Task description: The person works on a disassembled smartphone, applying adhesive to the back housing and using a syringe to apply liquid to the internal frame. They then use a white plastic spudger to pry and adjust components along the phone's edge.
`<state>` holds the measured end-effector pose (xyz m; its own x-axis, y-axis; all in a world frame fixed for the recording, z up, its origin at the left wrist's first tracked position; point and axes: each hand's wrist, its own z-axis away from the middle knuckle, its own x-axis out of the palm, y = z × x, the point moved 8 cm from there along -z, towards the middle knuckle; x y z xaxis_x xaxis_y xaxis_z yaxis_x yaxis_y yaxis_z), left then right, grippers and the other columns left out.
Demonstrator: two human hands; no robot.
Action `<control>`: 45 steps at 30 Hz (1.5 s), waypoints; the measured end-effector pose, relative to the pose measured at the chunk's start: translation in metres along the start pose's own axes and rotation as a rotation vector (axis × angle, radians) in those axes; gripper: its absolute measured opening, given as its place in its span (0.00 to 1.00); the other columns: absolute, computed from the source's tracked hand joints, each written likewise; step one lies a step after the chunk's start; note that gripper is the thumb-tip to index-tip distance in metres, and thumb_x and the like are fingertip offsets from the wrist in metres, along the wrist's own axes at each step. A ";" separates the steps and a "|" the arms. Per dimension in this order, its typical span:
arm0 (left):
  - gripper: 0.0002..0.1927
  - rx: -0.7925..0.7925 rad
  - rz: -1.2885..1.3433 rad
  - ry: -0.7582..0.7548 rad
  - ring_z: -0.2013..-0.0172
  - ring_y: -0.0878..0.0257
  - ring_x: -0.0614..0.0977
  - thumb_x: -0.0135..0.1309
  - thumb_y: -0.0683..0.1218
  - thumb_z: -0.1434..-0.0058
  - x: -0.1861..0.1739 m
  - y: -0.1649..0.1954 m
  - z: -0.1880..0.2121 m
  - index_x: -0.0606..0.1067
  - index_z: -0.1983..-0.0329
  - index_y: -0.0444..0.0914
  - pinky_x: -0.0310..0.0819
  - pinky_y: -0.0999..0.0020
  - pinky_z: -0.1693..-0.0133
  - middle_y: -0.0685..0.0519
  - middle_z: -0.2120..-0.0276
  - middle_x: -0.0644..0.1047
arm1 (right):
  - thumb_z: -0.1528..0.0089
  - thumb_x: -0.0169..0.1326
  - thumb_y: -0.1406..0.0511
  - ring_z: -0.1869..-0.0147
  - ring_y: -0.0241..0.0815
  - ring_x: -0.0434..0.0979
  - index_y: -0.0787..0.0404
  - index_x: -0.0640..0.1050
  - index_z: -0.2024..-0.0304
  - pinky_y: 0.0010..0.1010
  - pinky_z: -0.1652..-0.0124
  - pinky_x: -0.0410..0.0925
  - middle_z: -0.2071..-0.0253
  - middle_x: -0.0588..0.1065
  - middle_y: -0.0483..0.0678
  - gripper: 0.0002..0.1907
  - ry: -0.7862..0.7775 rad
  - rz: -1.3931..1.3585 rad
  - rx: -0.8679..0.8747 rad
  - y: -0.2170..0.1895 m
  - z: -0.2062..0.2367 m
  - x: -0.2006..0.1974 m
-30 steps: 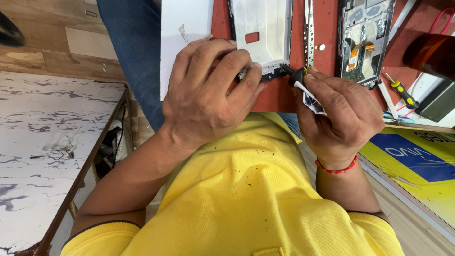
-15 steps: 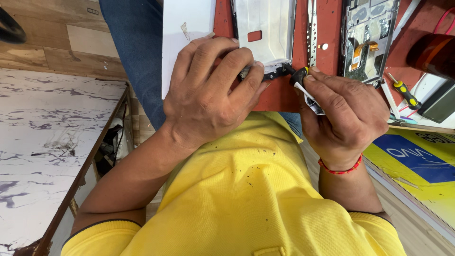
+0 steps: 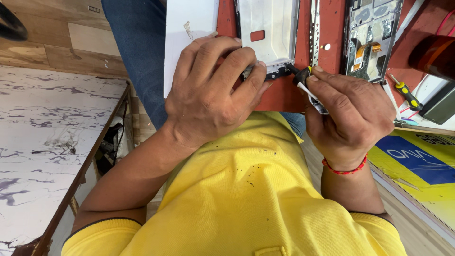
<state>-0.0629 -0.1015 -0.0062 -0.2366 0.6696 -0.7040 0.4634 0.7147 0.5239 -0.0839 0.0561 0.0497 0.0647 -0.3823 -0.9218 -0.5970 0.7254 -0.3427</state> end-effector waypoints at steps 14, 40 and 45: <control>0.08 0.000 0.027 0.002 0.47 0.57 0.76 0.68 0.45 0.37 -0.002 0.000 -0.001 0.81 0.60 0.38 0.72 0.58 0.43 0.54 0.55 0.75 | 0.32 0.65 0.76 0.53 0.39 0.82 0.68 0.77 0.50 0.25 0.55 0.74 0.52 0.78 0.50 0.11 0.120 -0.293 0.281 0.039 0.029 -0.022; 0.12 0.017 -0.028 -0.005 0.49 0.57 0.74 0.70 0.48 0.39 -0.007 0.008 -0.003 0.82 0.57 0.38 0.71 0.59 0.49 0.55 0.56 0.75 | 0.41 0.62 0.72 0.35 0.50 0.59 0.55 0.83 0.52 0.40 0.37 0.56 0.38 0.67 0.49 0.15 -0.141 0.154 0.029 0.068 0.011 0.004; 0.12 0.026 -0.036 -0.001 0.49 0.57 0.74 0.69 0.48 0.39 -0.007 0.008 -0.004 0.82 0.56 0.39 0.71 0.59 0.49 0.55 0.56 0.74 | 0.45 0.61 0.71 0.33 0.50 0.59 0.56 0.80 0.60 0.46 0.35 0.52 0.38 0.66 0.48 0.11 -0.072 0.286 -0.094 0.071 0.012 0.010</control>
<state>-0.0610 -0.0995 0.0051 -0.2532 0.6433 -0.7225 0.4770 0.7328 0.4853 -0.1162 0.1103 0.0147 -0.0624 -0.1266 -0.9900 -0.6701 0.7404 -0.0524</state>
